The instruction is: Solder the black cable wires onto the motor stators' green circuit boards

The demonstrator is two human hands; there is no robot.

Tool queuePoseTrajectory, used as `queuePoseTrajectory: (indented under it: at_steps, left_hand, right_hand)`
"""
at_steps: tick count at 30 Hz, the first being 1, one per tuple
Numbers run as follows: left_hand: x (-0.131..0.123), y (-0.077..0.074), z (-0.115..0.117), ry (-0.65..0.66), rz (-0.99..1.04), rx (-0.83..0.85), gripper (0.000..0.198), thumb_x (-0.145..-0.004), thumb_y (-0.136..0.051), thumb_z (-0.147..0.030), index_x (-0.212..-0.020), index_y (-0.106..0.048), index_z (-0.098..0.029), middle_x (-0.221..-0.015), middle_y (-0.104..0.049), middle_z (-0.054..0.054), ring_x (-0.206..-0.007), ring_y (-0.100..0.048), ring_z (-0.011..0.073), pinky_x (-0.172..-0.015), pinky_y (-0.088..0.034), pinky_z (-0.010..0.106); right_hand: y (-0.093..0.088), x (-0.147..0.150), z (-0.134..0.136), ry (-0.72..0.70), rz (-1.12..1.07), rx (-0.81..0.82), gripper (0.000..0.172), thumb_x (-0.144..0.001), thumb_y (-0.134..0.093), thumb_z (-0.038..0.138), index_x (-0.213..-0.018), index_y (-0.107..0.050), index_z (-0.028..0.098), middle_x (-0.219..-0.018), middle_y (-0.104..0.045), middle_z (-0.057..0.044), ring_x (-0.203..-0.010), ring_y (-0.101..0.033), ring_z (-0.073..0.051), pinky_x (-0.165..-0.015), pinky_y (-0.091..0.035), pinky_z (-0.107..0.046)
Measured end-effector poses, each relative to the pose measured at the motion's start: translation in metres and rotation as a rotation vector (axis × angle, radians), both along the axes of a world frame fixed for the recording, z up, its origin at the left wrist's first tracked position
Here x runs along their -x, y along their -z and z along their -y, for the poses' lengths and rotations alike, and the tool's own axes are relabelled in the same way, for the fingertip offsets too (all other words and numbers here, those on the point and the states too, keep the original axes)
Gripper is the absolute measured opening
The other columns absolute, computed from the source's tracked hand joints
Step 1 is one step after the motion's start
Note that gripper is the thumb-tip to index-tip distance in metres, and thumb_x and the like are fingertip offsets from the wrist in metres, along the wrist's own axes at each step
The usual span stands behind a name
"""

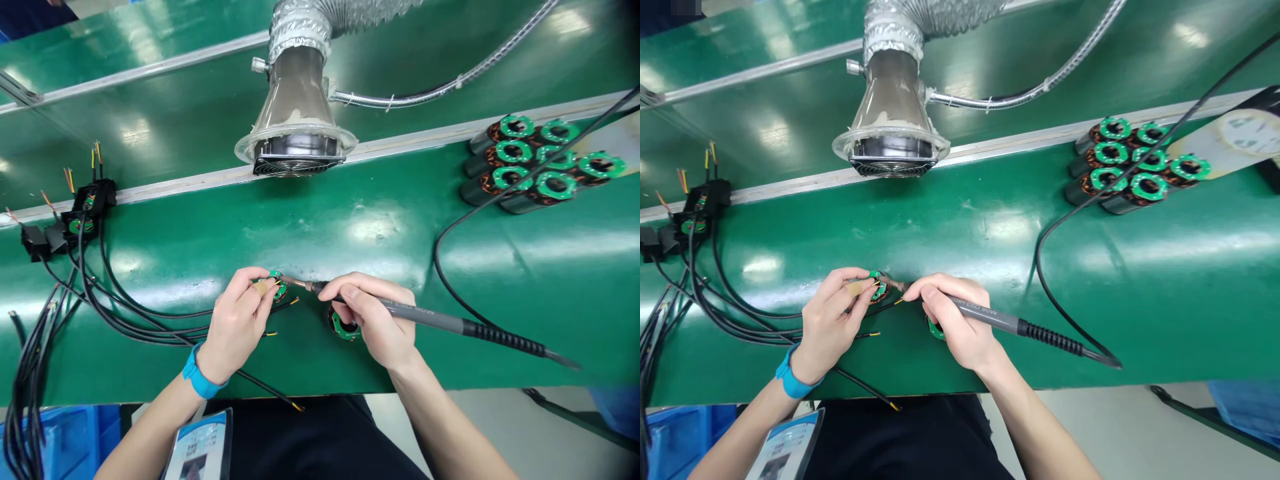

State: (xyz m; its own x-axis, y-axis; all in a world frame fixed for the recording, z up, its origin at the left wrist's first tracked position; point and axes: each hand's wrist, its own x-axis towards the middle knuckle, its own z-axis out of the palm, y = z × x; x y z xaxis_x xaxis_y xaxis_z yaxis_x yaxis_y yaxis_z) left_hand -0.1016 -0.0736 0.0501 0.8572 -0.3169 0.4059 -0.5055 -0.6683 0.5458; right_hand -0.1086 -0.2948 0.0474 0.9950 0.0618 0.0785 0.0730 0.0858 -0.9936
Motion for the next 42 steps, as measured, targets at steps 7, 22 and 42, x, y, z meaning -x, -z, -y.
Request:
queuePoseTrajectory:
  at_steps: [7,22,42]
  left_hand:
    - [0.0,-0.005,0.002,-0.001,0.01,-0.115,0.008,-0.099,-0.065,-0.007,-0.104,-0.068,-0.011,-0.116,-0.07,0.012,-0.093,-0.072,0.016,-0.081,-0.062,0.029]
    - [-0.002,-0.006,-0.002,0.023,-0.044,-0.103,0.009,-0.101,-0.064,-0.011,-0.105,-0.07,-0.015,-0.117,-0.07,0.011,-0.091,-0.071,0.015,-0.077,-0.061,0.029]
    - [-0.007,-0.012,-0.007,0.057,-0.042,-0.123,0.011,-0.1,-0.064,-0.009,-0.107,-0.07,-0.015,-0.116,-0.07,0.01,-0.09,-0.072,0.0143,-0.079,-0.061,0.027]
  right_hand:
    - [0.004,0.002,0.001,-0.006,0.033,-0.008,0.026,-0.107,-0.056,0.023,-0.093,-0.078,0.022,-0.059,-0.054,0.005,-0.049,-0.048,-0.008,-0.048,-0.036,-0.02]
    - [0.006,0.004,0.0,0.034,0.045,-0.062,0.027,-0.105,-0.056,0.022,-0.09,-0.078,0.022,-0.057,-0.053,0.005,-0.048,-0.046,-0.008,-0.047,-0.035,-0.02]
    - [0.003,0.004,-0.007,0.244,0.049,-0.133,0.028,-0.1,-0.057,0.025,-0.083,-0.079,0.017,-0.053,-0.053,0.002,-0.044,-0.046,-0.01,-0.043,-0.033,-0.022]
